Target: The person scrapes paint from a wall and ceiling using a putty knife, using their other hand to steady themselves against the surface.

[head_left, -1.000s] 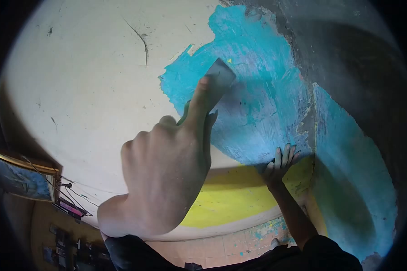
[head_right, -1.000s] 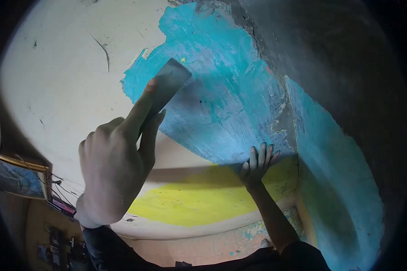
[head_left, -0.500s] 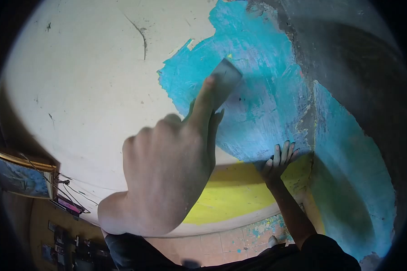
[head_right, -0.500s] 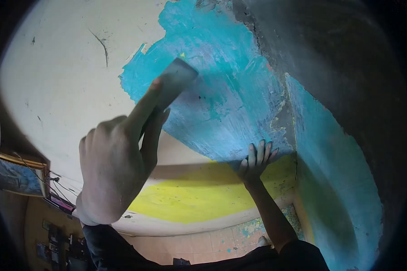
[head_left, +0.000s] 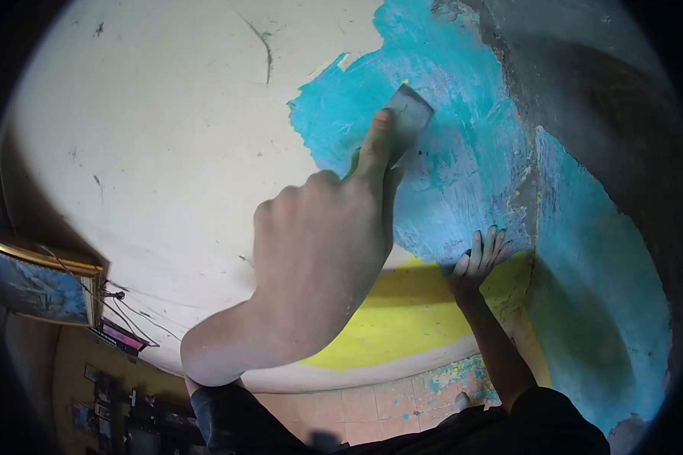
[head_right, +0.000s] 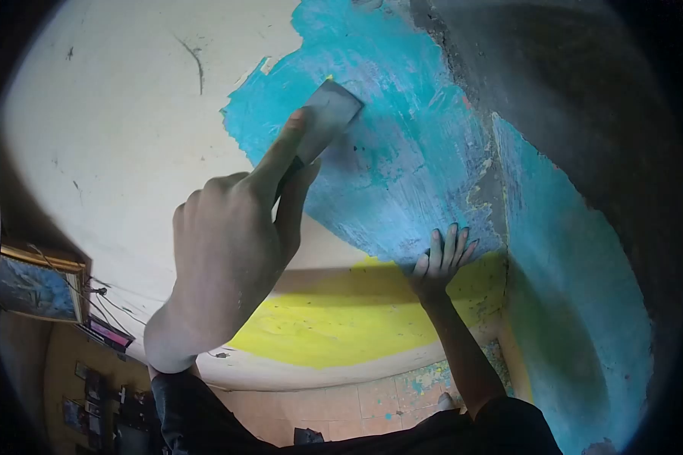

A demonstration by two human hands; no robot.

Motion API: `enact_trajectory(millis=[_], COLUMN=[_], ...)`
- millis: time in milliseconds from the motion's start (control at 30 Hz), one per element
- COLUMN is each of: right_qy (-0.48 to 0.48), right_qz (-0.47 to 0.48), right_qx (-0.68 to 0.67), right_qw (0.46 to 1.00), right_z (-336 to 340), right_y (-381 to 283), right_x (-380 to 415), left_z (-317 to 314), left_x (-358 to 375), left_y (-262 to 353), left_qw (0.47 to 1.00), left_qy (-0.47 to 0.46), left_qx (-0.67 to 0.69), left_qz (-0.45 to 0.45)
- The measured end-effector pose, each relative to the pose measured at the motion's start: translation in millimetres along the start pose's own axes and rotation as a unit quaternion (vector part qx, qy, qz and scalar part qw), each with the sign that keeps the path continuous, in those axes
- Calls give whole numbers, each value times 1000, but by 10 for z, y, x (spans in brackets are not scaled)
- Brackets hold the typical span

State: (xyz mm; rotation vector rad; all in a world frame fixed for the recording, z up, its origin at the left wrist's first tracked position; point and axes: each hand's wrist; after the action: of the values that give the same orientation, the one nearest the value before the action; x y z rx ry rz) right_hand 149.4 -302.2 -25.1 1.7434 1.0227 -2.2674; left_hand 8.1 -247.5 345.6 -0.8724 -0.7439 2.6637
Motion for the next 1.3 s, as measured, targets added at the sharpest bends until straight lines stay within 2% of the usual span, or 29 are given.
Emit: enact_trajectory(millis=[167,300,367,567,633,767,833,1033,1167,1300], right_qy=[-11,-28,-30,-60,-55,-60,-67,-43,-62,-47], right_qz=[-36,-36,29,28,27,17,28,31,24,27], right_qx=[-10,-11,-5,11,13,16,22,30,31,31], right_qw=[999,999,999,998,998,998,997,998,997,998], right_z=[-21,-2,8,95,88,86,119,79,93,80], right_y=[-18,124,262,337,338,315,327,312,318,286], right_x=[2,69,141,221,222,235,211,206,215,203], left_z=[-129,17,73,301,314,339,365,383,361,416], left_x=[-92,32,139,101,62,26,27,-19,-26,-33], left_y=[32,49,-41,-357,-402,-449,-556,-653,-735,-724], left_qw=[997,999,999,995,996,996,989,989,986,990], left_qy=[71,29,-7,9,8,18,10,10,9,-25], left_qx=[-19,-11,-41,38,61,79,144,144,161,136], left_qz=[-22,-9,28,94,59,44,16,-14,-42,-13])
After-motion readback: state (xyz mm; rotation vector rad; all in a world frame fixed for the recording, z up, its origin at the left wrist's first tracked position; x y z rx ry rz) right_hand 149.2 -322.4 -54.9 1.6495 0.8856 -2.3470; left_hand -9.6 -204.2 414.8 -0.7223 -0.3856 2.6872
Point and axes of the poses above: each hand's wrist, its own x-axis away from the middle knuckle, its own z-axis out of the back of the hand, y = z × x, and after that the axes turned 6 degrees about -y, right-handed
